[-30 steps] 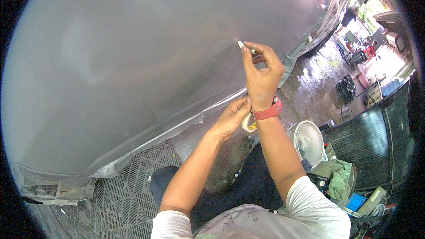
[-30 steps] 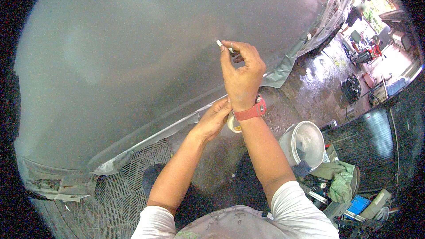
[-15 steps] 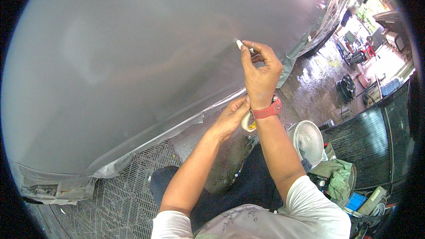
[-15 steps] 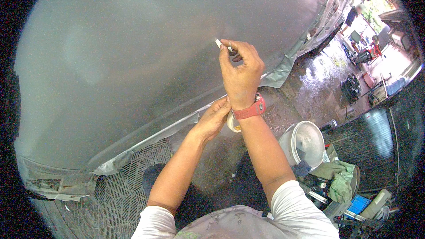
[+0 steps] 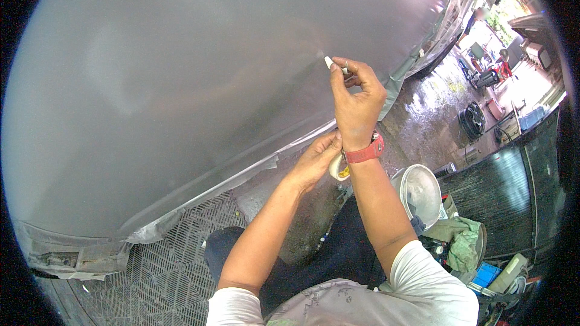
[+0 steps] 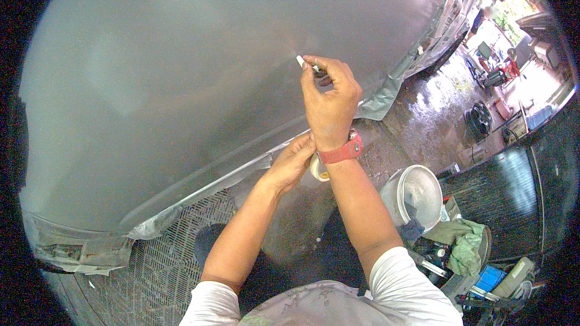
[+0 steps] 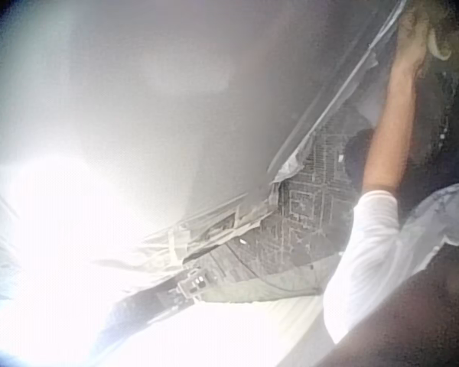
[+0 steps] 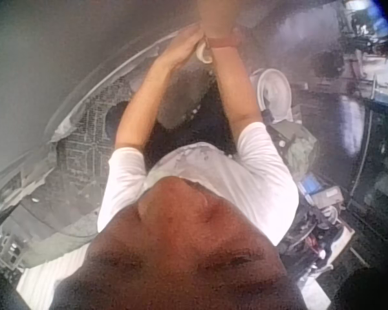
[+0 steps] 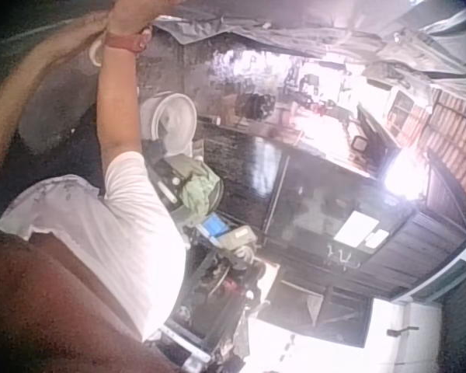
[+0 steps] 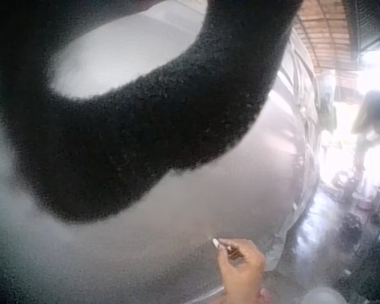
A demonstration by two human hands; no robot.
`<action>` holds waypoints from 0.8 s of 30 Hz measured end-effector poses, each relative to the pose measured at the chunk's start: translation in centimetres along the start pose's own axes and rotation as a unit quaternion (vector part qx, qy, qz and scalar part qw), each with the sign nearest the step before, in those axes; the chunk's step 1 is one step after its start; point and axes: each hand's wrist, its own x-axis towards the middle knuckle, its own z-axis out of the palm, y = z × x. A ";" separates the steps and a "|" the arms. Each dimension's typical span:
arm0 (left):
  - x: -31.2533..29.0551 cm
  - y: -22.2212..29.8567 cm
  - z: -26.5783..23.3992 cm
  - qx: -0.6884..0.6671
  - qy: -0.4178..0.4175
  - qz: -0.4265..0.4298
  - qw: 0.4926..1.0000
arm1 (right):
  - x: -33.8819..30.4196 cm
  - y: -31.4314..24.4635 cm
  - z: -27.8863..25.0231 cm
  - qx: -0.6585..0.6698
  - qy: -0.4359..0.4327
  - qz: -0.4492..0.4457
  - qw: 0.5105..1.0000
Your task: The person applies masking tape along the edge of a car bumper, then uses a spray gun to apply paint to the taped area. The person handles tape and a spray gun while working on the vehicle's front bumper.
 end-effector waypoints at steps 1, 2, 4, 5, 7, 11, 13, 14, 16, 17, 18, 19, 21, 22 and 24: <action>0.0 0.0 0.0 0.001 -0.003 0.000 1.000 | 0.0 -0.1 0.0 -0.003 -0.001 0.003 1.000; 0.0 0.0 0.0 0.002 -0.005 0.000 1.000 | 0.0 -0.2 -0.1 -0.006 -0.002 0.005 1.000; 0.0 0.0 -0.1 0.005 -0.008 0.000 1.000 | 0.0 -0.1 0.0 -0.004 -0.003 0.003 1.000; 0.0 0.0 -0.2 0.005 -0.009 -0.001 1.000 | 0.0 -0.1 0.0 -0.003 -0.003 0.002 1.000; 0.0 -0.1 -0.2 0.006 -0.011 -0.003 1.000 | 0.0 -0.1 0.0 -0.005 -0.004 -0.003 1.000; 0.0 -0.1 -0.1 0.004 -0.002 -0.006 1.000 | 0.0 -0.2 0.0 -0.009 -0.006 -0.002 1.000; 0.0 0.1 0.0 0.005 0.003 -0.008 1.000 | 0.0 -0.2 0.0 -0.003 -0.008 -0.004 1.000; 0.1 0.0 -0.1 0.005 0.001 -0.007 1.000 | 0.0 -0.2 0.0 0.000 -0.008 -0.005 1.000; 0.1 -0.3 -0.3 0.005 -0.001 -0.005 1.000 | 0.0 -0.2 0.0 0.000 -0.008 -0.005 1.000; 0.2 -0.3 -0.3 0.004 -0.005 -0.007 1.000 | 0.0 -0.1 0.0 -0.001 -0.008 -0.005 1.000; 0.2 -0.2 -0.4 0.002 -0.008 -0.009 1.000 | 0.0 -0.1 0.0 -0.003 -0.008 -0.003 1.000; 0.2 -0.2 -0.4 0.001 -0.012 -0.011 1.000 | 0.0 -0.2 0.0 -0.005 -0.007 0.000 1.000; 0.1 0.1 -0.2 0.003 -0.007 -0.010 1.000 | 0.0 -0.2 0.1 -0.004 -0.006 -0.001 1.000; 0.0 0.1 -0.1 0.005 -0.005 -0.010 1.000 | 0.1 -0.1 0.1 -0.002 -0.005 -0.004 1.000; 0.1 0.1 -0.1 0.005 -0.004 -0.010 1.000 | 0.1 0.0 0.1 0.003 -0.005 -0.004 1.000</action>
